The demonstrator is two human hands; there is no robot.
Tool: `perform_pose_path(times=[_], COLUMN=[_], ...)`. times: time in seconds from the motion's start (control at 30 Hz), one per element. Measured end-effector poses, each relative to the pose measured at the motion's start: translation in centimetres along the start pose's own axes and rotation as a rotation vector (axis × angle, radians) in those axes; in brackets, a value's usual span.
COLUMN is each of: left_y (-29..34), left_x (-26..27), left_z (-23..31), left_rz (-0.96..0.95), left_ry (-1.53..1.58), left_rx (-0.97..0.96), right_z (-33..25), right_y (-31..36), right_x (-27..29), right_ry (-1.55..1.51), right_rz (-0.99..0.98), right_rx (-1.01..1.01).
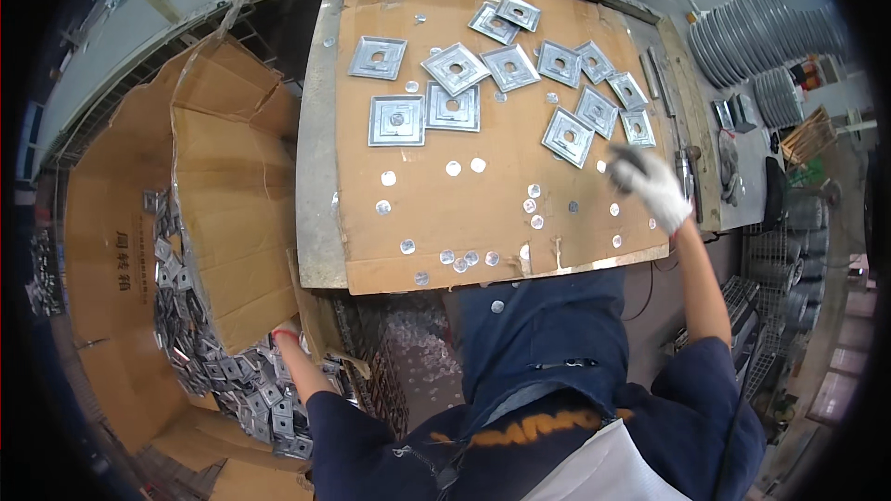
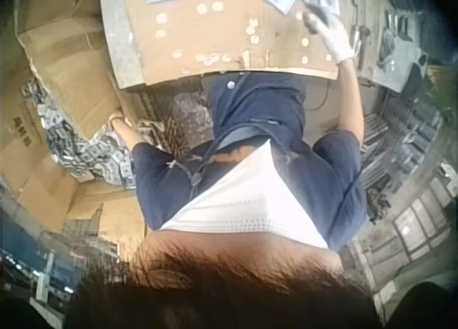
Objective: Using a hammer and a punch tool to modify the center holes of square metal plates on a workbench.
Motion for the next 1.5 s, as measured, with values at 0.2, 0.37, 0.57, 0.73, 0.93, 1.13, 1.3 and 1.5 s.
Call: perform_pose_path(times=[0.2,0.37,0.57,0.73,0.93,1.13,1.3,1.5], left_y=[0.9,20.8,33.3,36.1,33.2,35.0,35.6,35.9], left_x=[11.2,4.0,-18.9,-23.6,-24.7,-34.6,-39.7,-40.0], left_z=[8.3,17.9,18.3,19.6,23.4,24.9,22.9,24.9], left_rz=[0.396,0.003,-0.701,-0.787,-0.661,-0.764,-0.849,-0.892], left_ry=[-0.046,0.292,-0.715,-1.068,-1.101,-0.937,-1.022,-1.064], left_rx=[-0.484,-0.291,-0.766,-1.072,-0.978,-1.052,-1.075,-1.084], right_z=[3.7,5.2,3.8,-0.7,-0.8,-1.9,-7.0,-7.6], right_y=[-14.9,-18.8,-19.8,-21.6,-23.4,-25.1,-22.5,-21.9], right_x=[10.5,8.7,9.8,5.7,4.5,6.1,2.1,-3.6], right_ry=[0.775,0.935,0.835,0.793,0.908,0.97,0.838,0.87], right_rz=[0.508,0.287,0.405,0.213,0.166,0.282,0.174,-0.002], right_rx=[0.139,0.02,0.006,0.239,0.279,0.28,0.455,0.599])
Point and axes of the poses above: each hand's wrist, its own y-axis away from the middle knuckle, its own x-axis out of the back of the hand, z = x × y, the point moved 8 cm from there along -y, towards the middle knuckle, and after that the axes turned 13 degrees about z, right-handed, at the moved point
